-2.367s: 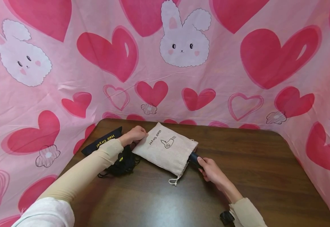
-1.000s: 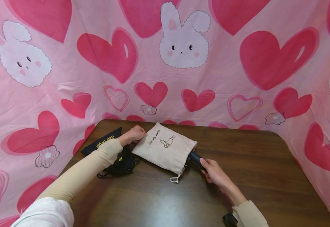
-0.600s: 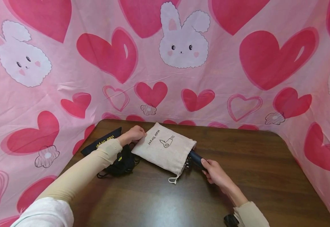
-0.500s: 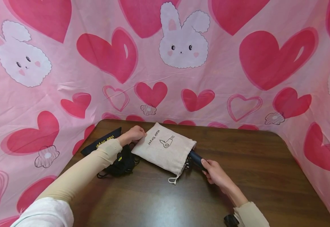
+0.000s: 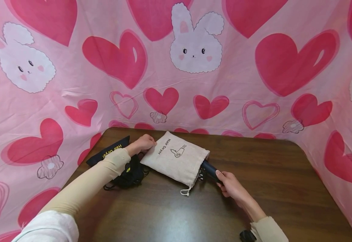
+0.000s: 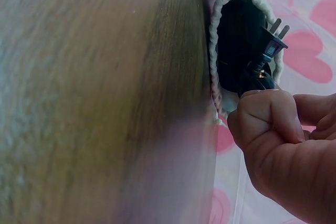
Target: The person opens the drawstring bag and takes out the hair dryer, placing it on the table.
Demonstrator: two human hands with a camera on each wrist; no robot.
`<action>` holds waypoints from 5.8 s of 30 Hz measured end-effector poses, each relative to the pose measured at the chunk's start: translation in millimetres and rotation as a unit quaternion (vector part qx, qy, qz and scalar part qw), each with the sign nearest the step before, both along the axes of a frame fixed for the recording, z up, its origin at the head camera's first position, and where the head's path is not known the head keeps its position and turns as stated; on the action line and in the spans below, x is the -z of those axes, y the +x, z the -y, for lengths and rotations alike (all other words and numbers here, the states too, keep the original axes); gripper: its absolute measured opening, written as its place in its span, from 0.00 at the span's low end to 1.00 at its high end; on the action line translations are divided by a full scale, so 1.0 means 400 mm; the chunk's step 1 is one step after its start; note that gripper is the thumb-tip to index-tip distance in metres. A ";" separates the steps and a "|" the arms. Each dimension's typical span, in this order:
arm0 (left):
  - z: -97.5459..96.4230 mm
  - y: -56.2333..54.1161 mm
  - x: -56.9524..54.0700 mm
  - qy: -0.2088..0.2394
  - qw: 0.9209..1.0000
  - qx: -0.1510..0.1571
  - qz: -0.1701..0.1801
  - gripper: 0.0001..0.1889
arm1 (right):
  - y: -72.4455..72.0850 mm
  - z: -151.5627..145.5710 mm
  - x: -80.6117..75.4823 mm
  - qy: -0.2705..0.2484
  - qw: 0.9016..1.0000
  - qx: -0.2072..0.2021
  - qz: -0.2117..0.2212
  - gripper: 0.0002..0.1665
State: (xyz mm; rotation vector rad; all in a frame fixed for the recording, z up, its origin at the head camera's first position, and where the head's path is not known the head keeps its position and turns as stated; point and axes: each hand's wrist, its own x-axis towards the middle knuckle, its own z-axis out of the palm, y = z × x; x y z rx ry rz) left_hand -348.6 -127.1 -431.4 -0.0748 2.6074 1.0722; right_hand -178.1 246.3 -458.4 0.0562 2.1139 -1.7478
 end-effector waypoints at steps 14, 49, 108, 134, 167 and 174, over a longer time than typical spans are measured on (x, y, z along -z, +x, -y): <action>-0.001 0.011 -0.003 0.008 1.000 0.003 -0.008 0.23 | 0.002 -0.012 0.004 0.005 1.000 0.002 0.003 0.27; 0.001 0.000 -0.006 -0.010 1.000 -0.012 -0.004 0.23 | 0.010 -0.034 0.000 0.007 1.000 -0.006 0.002 0.28; 0.007 0.005 -0.017 -0.005 1.000 -0.018 -0.013 0.24 | 0.032 -0.076 -0.008 0.004 1.000 -0.003 0.022 0.27; 0.003 0.007 -0.019 0.009 1.000 -0.028 -0.011 0.22 | 0.037 -0.094 -0.014 -0.005 1.000 0.002 0.015 0.28; 0.006 0.003 -0.016 0.039 0.999 -0.018 -0.013 0.24 | 0.042 -0.110 -0.013 -0.007 1.000 0.021 0.011 0.27; 0.004 0.002 -0.014 0.036 0.999 -0.021 -0.008 0.22 | 0.043 -0.112 -0.013 -0.003 1.000 0.028 0.013 0.28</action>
